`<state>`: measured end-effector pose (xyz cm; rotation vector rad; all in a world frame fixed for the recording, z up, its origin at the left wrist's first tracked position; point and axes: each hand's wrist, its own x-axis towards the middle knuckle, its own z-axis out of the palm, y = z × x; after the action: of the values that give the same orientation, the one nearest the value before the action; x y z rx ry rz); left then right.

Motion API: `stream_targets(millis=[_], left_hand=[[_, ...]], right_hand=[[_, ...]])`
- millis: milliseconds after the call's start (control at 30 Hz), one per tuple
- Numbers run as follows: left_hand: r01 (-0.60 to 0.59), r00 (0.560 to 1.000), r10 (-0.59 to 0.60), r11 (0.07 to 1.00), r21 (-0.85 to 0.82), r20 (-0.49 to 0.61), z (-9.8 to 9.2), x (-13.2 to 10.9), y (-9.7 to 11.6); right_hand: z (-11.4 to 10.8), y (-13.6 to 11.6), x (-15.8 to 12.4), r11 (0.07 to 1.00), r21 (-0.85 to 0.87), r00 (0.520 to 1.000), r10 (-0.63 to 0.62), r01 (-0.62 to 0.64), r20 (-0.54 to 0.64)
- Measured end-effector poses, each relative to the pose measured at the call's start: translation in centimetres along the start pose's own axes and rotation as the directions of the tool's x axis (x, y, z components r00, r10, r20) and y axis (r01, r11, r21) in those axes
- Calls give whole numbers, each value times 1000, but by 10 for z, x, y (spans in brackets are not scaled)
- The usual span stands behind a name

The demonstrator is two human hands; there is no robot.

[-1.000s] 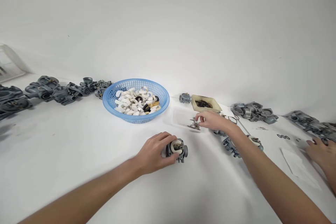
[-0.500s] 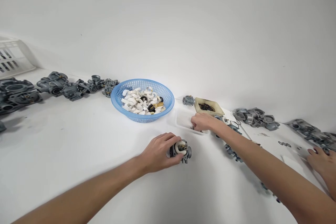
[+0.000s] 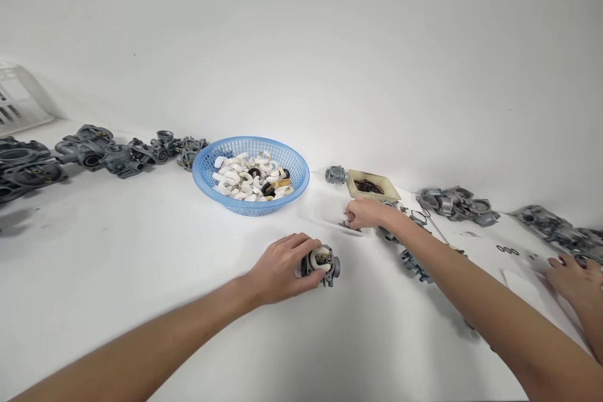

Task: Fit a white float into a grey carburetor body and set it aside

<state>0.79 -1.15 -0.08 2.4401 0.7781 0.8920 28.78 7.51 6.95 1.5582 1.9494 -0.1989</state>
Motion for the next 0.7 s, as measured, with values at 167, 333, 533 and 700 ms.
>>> stream_targets(millis=[167,333,533,700], left_hand=[[7,1000,-7,1000,-7,5,0,1,-1],[7,1000,-7,1000,-10,11,-1,0,-1],[8,1000,-7,1000,-5,22,-1,0,-2],[16,999,-15,1000,-14,34,-1,0,-2]], right_hand=[[4,5,6,999,43,1000,10,-10,-8],[9,8,11,991,132,1000,3,-1,-18],[1,23,10,929,360,990,-32,80,-136],[-6,32,-19,744,616,932,-25,260,-363]])
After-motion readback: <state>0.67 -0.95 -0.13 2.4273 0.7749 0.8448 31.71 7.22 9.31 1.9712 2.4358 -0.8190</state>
